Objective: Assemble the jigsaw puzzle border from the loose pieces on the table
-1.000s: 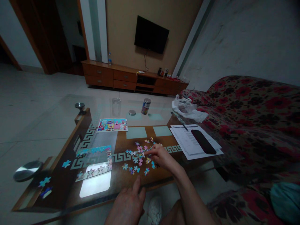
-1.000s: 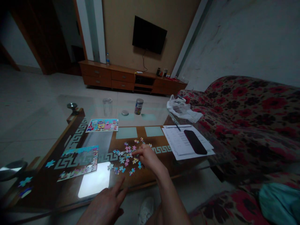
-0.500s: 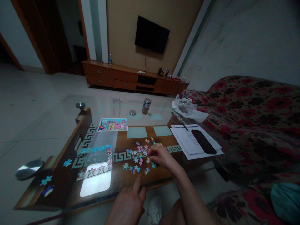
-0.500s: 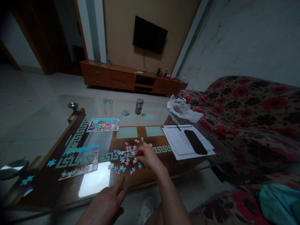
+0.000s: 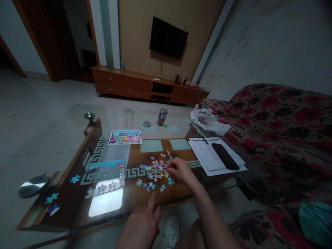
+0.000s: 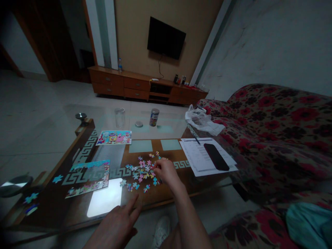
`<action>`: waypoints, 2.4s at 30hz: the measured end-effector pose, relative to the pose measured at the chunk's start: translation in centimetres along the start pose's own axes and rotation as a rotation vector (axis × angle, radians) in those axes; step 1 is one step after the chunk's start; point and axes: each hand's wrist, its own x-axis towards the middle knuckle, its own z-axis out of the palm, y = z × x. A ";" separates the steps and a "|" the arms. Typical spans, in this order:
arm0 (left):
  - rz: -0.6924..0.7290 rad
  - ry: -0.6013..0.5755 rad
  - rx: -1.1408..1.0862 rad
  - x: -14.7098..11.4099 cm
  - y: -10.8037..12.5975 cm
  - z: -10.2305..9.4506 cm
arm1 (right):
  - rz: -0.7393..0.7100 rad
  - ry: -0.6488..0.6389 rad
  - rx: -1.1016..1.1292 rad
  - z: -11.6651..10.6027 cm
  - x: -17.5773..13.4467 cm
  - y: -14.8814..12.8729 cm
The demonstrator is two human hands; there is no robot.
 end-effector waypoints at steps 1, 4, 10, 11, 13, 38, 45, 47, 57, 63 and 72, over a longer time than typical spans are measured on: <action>0.001 0.005 0.006 0.0 0.0 0.1 | 0.002 -0.006 0.002 -0.1 -0.1 0.1; 0.004 0.013 0.010 0.1 -0.1 0.4 | -0.002 -0.042 0.005 -0.1 -0.2 0.1; 0.006 0.031 -0.004 0.3 -0.2 0.7 | 0.015 -0.067 -0.033 0.3 -0.2 -0.5; 0.004 0.032 -0.010 0.3 -0.2 0.6 | 0.020 -0.066 -0.042 0.3 -0.3 -0.6; 0.006 0.036 -0.031 0.1 -0.1 0.4 | 0.029 -0.069 -0.054 -0.1 -0.4 -0.7; 0.054 0.104 -0.047 1.4 1.2 1.2 | 0.105 -0.231 -0.222 -2.9 -6.2 -1.0; 0.014 0.117 -0.113 1.0 1.2 1.0 | 0.111 -0.208 -0.234 -2.5 -5.8 -0.4; 0.015 0.114 -0.132 0.8 1.0 0.9 | 0.110 -0.202 -0.209 -2.3 -5.4 -0.1; 0.092 0.194 -0.146 0.5 0.2 1.1 | 0.028 -0.049 -0.047 -0.1 -3.4 1.0; 0.044 0.191 -0.115 -1.6 -1.6 0.5 | -0.028 -0.027 -0.040 1.3 -2.2 0.6; -0.361 0.491 -0.076 -6.3 -13.3 -2.2 | -0.020 0.063 -0.022 1.1 -1.0 -0.1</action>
